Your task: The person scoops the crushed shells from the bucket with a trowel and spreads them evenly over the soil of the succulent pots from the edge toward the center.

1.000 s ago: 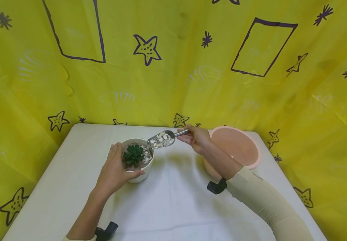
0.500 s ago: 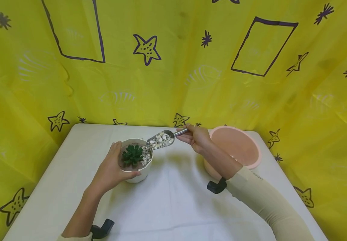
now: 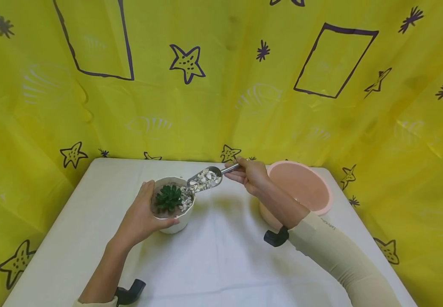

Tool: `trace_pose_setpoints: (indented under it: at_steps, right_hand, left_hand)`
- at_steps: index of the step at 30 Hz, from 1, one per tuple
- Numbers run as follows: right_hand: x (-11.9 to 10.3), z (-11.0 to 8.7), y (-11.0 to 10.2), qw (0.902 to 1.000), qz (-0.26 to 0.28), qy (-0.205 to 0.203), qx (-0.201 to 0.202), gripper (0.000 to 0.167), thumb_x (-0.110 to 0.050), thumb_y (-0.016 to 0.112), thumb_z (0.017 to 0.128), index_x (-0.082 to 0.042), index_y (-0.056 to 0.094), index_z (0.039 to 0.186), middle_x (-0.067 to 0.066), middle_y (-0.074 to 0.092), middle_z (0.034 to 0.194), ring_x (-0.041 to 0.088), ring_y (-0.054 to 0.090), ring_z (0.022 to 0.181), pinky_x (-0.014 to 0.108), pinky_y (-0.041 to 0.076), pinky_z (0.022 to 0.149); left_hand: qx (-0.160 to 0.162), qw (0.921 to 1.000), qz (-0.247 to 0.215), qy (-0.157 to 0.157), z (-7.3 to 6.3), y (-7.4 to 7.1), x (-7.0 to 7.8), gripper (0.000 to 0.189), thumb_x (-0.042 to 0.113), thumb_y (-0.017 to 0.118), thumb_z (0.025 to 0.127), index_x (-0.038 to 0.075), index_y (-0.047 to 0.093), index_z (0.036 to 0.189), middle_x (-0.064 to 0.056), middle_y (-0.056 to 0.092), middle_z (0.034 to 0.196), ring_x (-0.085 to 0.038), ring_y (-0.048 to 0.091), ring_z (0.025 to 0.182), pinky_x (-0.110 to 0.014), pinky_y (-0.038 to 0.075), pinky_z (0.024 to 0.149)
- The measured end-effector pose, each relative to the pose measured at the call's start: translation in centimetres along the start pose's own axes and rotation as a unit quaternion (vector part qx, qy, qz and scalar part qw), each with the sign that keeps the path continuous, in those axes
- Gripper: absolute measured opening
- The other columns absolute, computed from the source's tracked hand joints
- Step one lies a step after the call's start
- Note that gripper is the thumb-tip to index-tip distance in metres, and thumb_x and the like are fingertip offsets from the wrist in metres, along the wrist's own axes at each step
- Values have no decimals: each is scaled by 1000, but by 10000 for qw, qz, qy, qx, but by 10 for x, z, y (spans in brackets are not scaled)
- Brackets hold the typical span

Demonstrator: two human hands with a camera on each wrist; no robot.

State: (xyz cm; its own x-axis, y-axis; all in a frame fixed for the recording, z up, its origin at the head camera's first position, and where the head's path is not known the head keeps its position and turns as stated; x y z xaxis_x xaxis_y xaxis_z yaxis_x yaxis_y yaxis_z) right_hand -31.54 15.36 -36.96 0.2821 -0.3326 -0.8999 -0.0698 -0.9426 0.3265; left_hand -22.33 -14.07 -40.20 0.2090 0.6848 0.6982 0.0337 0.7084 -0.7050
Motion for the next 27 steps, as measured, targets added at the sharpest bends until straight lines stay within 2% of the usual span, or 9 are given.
trace_pose_setpoints:
  at_steps: [3, 6, 19, 27]
  right_hand:
    - [1, 0, -1, 10000, 2, 8, 21, 28, -13, 46, 114, 9, 63, 109, 17, 77, 92, 24, 79, 75, 36, 63, 76]
    - [0, 1, -1, 10000, 29, -33, 53, 28, -13, 46, 114, 9, 63, 110, 15, 77, 89, 24, 79, 75, 36, 63, 76]
    - [-4, 1, 0, 9999, -62, -110, 93, 28, -14, 47, 114, 9, 63, 108, 14, 76, 88, 23, 79, 74, 36, 63, 76]
    - [-3, 0, -2, 9999, 73, -34, 138, 25, -13, 48, 114, 7, 61, 109, 14, 76, 89, 24, 79, 76, 37, 63, 78]
  left_hand:
    - [-11, 10000, 8, -28, 0, 0, 0, 131, 44, 97, 73, -13, 19, 161, -34, 21, 167, -51, 14, 155, -70, 25, 118]
    - [-22, 10000, 18, -46, 0, 0, -1, 131, 43, 97, 73, -13, 19, 161, -34, 21, 167, -51, 14, 155, -70, 26, 118]
    - [-36, 10000, 20, -17, 0, 0, -1, 131, 43, 97, 73, -12, 18, 161, -34, 20, 167, -51, 14, 155, -70, 25, 118]
    - [-51, 10000, -28, -16, 0, 0, 0, 130, 43, 97, 73, -12, 18, 161, -34, 20, 167, -51, 13, 156, -70, 25, 118]
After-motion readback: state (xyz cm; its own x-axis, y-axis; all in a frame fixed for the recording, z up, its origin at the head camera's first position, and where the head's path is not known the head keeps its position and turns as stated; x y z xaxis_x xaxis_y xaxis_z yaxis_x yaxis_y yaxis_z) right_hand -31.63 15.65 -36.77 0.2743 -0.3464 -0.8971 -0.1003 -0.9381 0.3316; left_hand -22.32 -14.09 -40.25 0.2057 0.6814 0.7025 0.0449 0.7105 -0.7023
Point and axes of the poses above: each hand's wrist, its own z-axis towards the middle knuckle, its own y-axis out of the palm, x = y × z, the point moved 7 cm from there along z, towards the middle knuckle
